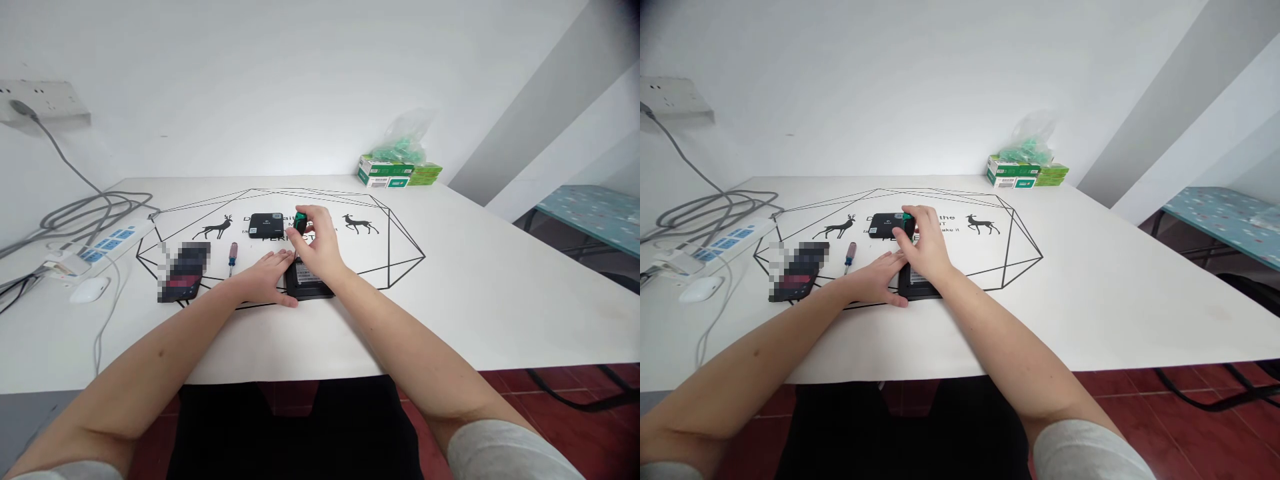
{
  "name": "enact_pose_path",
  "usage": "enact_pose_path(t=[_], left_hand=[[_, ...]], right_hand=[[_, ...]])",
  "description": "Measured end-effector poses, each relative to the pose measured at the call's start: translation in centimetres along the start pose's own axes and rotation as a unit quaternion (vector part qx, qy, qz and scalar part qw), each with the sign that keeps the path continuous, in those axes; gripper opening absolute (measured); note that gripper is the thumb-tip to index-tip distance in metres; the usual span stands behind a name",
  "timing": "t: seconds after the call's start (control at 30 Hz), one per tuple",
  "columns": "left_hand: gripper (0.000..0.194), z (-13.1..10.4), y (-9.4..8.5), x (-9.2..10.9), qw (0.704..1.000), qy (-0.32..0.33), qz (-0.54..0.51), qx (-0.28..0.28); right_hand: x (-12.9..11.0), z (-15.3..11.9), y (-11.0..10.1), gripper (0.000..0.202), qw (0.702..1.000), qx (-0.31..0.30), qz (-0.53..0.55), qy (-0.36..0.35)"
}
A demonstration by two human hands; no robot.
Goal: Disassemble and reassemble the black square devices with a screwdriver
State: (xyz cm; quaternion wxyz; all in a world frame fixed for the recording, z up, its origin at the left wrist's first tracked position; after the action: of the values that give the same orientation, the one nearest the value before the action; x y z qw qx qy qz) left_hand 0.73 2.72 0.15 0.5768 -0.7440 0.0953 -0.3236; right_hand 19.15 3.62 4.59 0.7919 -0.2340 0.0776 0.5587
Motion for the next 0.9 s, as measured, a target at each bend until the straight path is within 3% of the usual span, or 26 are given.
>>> enact_pose_path(t=[0.13,0.27,0.4,0.63,0.9], left_hand=[[0.137,-0.09,-0.19,0.08,1.000,-0.010,-0.004,-0.020],[0.136,0.02,-0.05,-0.05,1.000,0.004,-0.009,-0.014],[0.138,-0.10,-0.19,0.12,0.999,-0.023,-0.006,-0.028],[0.137,-0.23,-0.39,0.24,1.000,-0.018,-0.006,-0.025],[0.136,-0.10,-0.17,0.12,1.000,-0.010,-0.006,-0.025]], right_hand=[[0.22,0.07,-0.08,0.038,1.000,0.020,-0.010,0.000],[0.11,-0.02,-0.10,0.040,1.000,0.007,0.006,-0.004],[-0.06,-0.08,-0.11,0.039,1.000,0.004,0.028,-0.012],[0.24,0.04,-0.14,0.039,1.000,0.022,-0.015,-0.002],[0.05,-0.17,-0.09,0.041,0.999,0.002,0.039,0.003]])
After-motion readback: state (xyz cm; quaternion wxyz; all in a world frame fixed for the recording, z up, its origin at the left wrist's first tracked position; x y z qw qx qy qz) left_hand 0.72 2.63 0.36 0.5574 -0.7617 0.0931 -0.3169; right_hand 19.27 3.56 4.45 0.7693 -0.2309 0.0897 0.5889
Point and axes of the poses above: each hand's wrist, its own z-axis towards the middle knuckle, its own y-axis out of the palm, x = y × z, the point moved 2 cm from there along z, towards the middle knuckle, and after that the axes turned 12 degrees about -y, right-handed, at the moved point
